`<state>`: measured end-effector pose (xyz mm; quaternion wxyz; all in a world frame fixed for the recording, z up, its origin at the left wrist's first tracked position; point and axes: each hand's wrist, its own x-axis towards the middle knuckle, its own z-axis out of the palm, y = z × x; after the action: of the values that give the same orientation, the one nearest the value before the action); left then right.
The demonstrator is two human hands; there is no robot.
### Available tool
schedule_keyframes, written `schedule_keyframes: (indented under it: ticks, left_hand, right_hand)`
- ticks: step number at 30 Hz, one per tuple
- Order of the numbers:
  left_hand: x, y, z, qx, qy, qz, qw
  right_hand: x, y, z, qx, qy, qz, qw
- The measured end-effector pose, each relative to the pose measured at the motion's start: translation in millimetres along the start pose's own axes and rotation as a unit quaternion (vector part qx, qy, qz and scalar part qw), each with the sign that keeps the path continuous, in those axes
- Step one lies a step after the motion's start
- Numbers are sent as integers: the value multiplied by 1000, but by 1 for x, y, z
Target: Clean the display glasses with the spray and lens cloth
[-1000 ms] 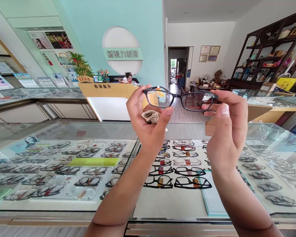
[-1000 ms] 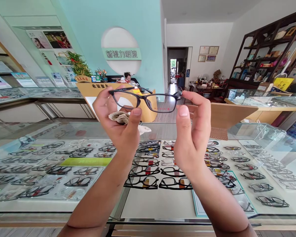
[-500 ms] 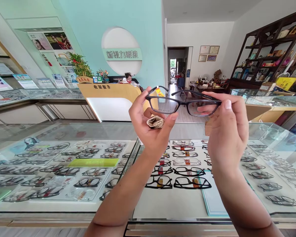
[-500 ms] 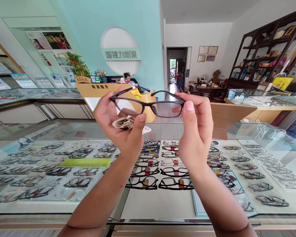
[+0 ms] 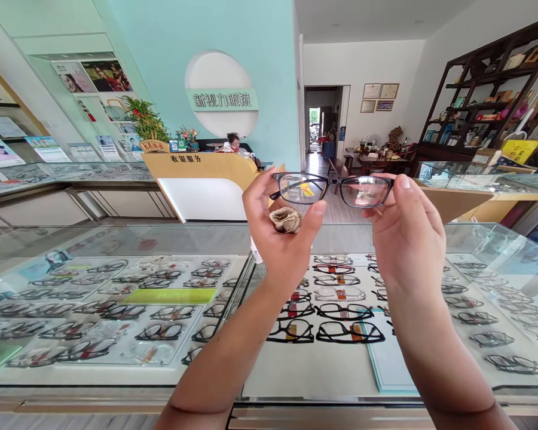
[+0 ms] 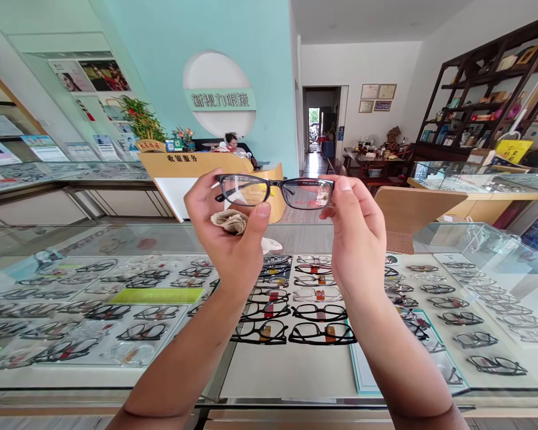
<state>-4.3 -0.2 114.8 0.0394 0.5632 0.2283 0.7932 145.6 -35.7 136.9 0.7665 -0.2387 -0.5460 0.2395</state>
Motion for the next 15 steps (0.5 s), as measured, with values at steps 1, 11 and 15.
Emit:
schedule_keyframes:
  ticks: [1, 11, 15]
  left_hand:
    - [0, 1, 0, -12, -4, -9, 1000]
    - [-6, 15, 1, -55, -14, -26, 998]
    - [-6, 12, 3, -23, -11, 23, 999]
  right_hand:
    - [0, 0, 0, -9, 4, -3, 1000]
    - [7, 14, -4, 30, 2, 28, 999]
    - [11, 24, -5, 71, 26, 88, 993]
